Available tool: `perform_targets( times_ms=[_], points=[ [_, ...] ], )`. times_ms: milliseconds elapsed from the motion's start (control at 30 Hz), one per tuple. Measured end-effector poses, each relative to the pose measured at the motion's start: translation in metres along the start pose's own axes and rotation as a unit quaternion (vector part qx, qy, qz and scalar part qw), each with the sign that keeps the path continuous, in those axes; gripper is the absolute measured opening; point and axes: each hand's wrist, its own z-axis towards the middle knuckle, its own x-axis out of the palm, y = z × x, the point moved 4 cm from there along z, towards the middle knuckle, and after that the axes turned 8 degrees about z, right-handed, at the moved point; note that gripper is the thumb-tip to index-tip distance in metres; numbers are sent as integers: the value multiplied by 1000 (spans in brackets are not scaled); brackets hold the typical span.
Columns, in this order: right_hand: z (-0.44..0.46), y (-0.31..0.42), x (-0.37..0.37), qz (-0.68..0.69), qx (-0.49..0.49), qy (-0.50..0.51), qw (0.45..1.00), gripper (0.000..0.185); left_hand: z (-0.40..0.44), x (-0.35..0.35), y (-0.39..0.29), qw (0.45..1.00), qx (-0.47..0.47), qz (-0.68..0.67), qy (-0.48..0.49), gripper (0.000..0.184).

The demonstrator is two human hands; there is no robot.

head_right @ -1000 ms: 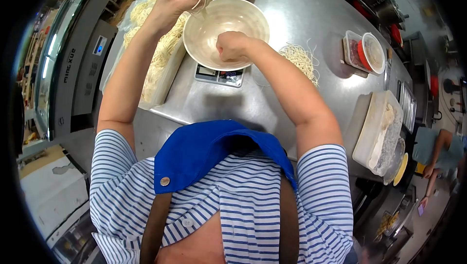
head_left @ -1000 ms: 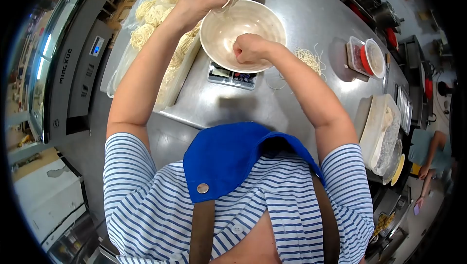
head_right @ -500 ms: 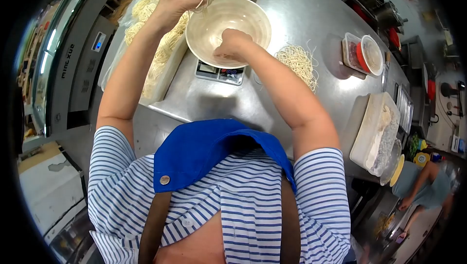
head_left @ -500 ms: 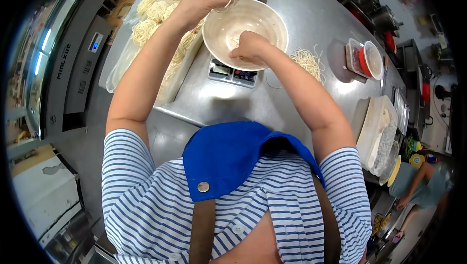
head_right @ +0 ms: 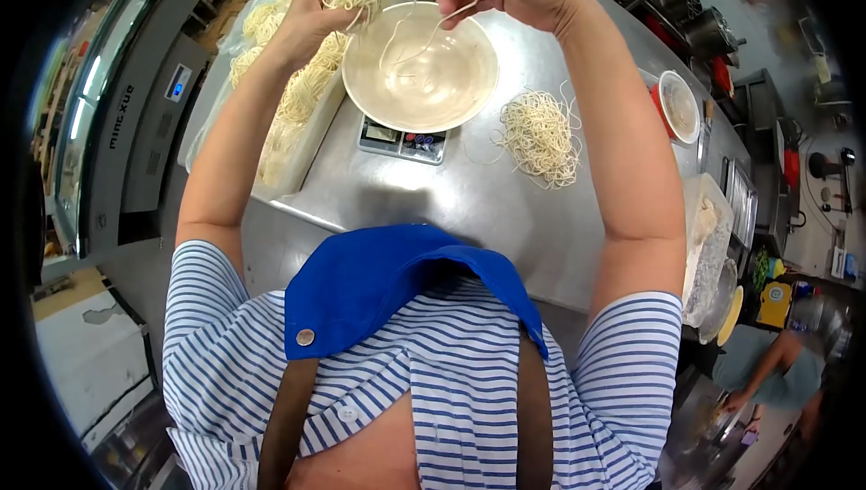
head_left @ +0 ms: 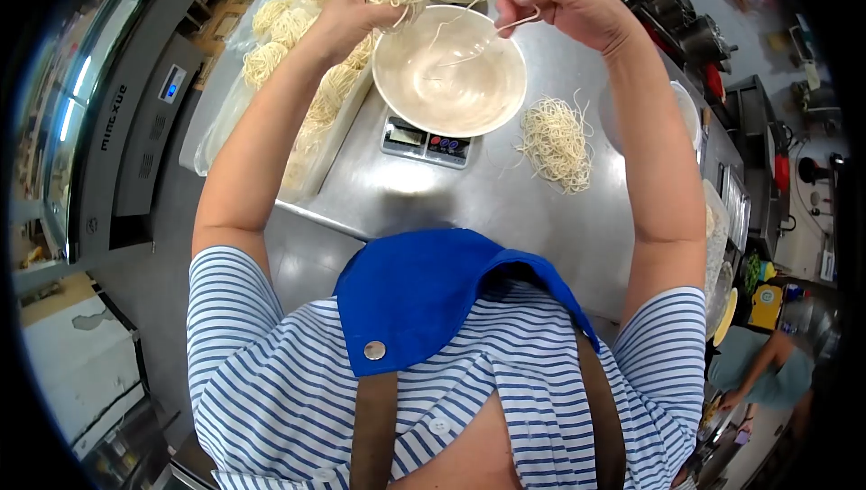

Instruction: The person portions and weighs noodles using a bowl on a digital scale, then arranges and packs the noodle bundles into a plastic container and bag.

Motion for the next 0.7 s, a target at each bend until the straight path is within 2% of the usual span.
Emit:
perform_targets(
  times_ms=[33, 67, 167, 267, 400, 500, 567, 600, 667, 700],
  points=[
    [1, 1, -7, 92, 18, 7, 996, 18, 1, 3, -1, 1000, 5, 10, 7, 49],
    [0, 7, -10, 86, 12, 5, 996, 18, 1, 6, -2, 1000, 14, 12, 7, 49],
    [-4, 37, 0, -38, 19, -14, 999, 7, 2, 17, -11, 998, 9, 46, 39, 52],
    [-5, 48, 2, -99, -24, -32, 994, 11, 0, 21, -19, 997, 14, 52, 48, 50],
    [-14, 63, 5, -119, -66, -43, 990, 15, 3, 27, -24, 996, 16, 58, 60, 51],
    [-17, 76, 8, -139, -96, -54, 984, 15, 7, 31, -21, 988, 51, 136, 46, 52],
    [-18, 91, 9, -94, -101, -66, 988, 14, 10, 35, -19, 975, 87, 203, 37, 66],
    [-18, 95, 9, -48, -105, -75, 990, 12, 8, 38, -22, 974, 89, 203, 39, 66],
    [-12, 99, 5, -48, -138, -99, 984, 11, 1, 44, -31, 980, 122, 152, 45, 88],
    [-9, 101, 0, -17, -146, -108, 983, 11, -3, 47, -38, 979, 124, 153, 48, 88]
  ],
)
